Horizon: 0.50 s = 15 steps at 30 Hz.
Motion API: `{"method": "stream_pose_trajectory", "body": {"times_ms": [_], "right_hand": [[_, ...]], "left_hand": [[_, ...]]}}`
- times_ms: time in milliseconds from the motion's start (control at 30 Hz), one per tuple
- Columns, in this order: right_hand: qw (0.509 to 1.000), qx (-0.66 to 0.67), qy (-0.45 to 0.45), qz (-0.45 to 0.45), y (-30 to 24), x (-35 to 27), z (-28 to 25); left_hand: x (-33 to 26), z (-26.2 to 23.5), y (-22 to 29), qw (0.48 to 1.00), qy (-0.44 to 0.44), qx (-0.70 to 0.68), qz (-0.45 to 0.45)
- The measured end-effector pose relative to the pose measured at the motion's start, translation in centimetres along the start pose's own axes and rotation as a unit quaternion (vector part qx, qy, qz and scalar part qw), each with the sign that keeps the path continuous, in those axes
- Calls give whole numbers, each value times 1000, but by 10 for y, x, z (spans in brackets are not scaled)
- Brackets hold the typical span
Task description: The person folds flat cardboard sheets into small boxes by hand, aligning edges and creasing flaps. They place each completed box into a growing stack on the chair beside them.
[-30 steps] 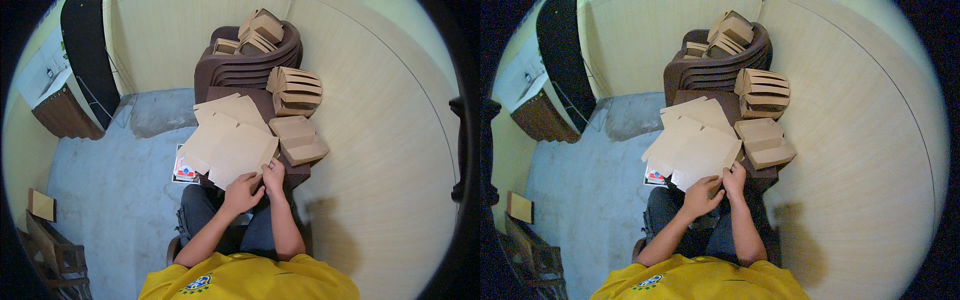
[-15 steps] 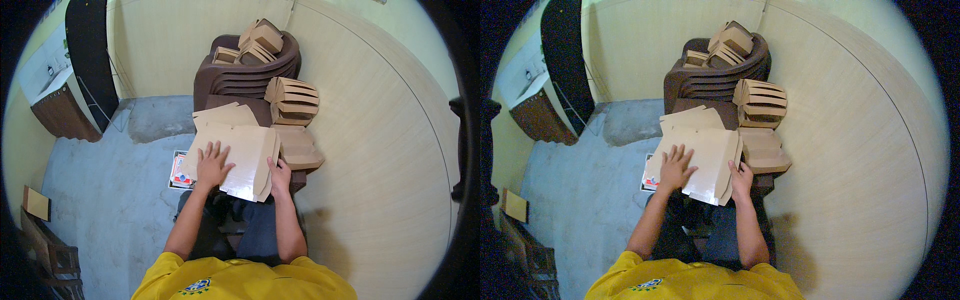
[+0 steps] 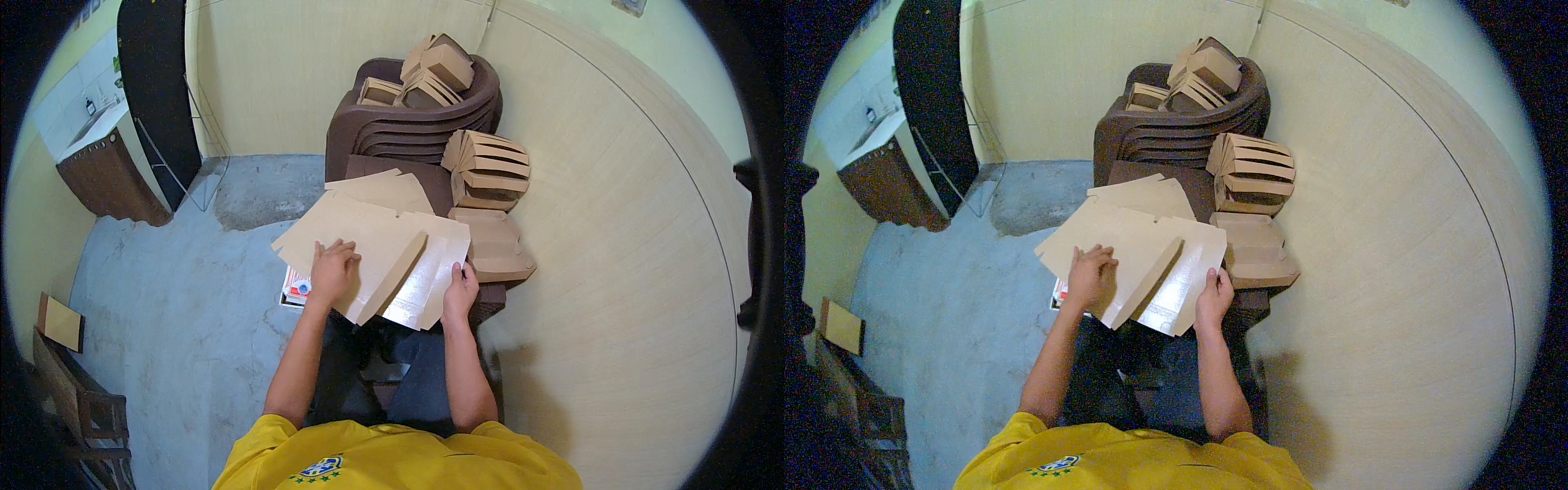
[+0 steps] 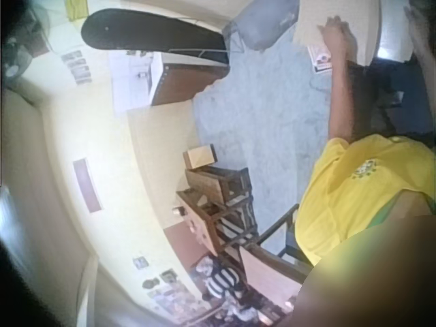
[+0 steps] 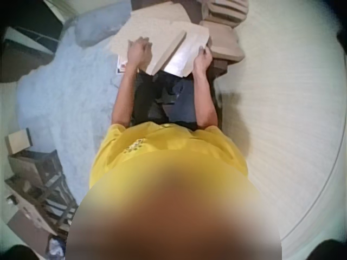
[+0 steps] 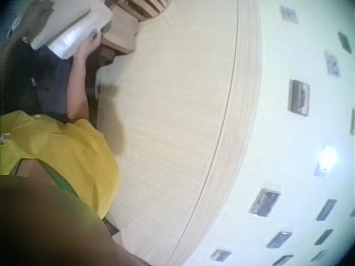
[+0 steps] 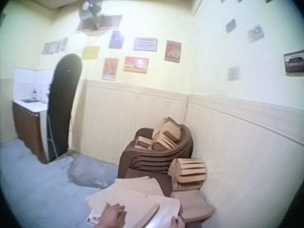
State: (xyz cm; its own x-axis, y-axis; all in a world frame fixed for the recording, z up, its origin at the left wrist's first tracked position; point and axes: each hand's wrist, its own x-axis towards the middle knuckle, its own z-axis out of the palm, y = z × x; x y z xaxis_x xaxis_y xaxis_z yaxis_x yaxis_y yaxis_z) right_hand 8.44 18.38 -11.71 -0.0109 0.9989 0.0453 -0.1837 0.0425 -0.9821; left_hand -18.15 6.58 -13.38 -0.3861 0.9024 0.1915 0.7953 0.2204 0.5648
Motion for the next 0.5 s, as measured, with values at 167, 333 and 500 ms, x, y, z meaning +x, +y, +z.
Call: {"method": "stream_pose_trajectory", "body": {"times_ms": [167,333,500], "right_hand": [[993,-8,119,-3,22,-15,16],[984,102,144,25,34,-30,53],[993,-110,-37,3,25,-32,48]], "left_hand": [[-15,23,64,994,20,26,102],[-4,18,98,991,44,43,121],[-1,1,79,995,-69,36,61]]}}
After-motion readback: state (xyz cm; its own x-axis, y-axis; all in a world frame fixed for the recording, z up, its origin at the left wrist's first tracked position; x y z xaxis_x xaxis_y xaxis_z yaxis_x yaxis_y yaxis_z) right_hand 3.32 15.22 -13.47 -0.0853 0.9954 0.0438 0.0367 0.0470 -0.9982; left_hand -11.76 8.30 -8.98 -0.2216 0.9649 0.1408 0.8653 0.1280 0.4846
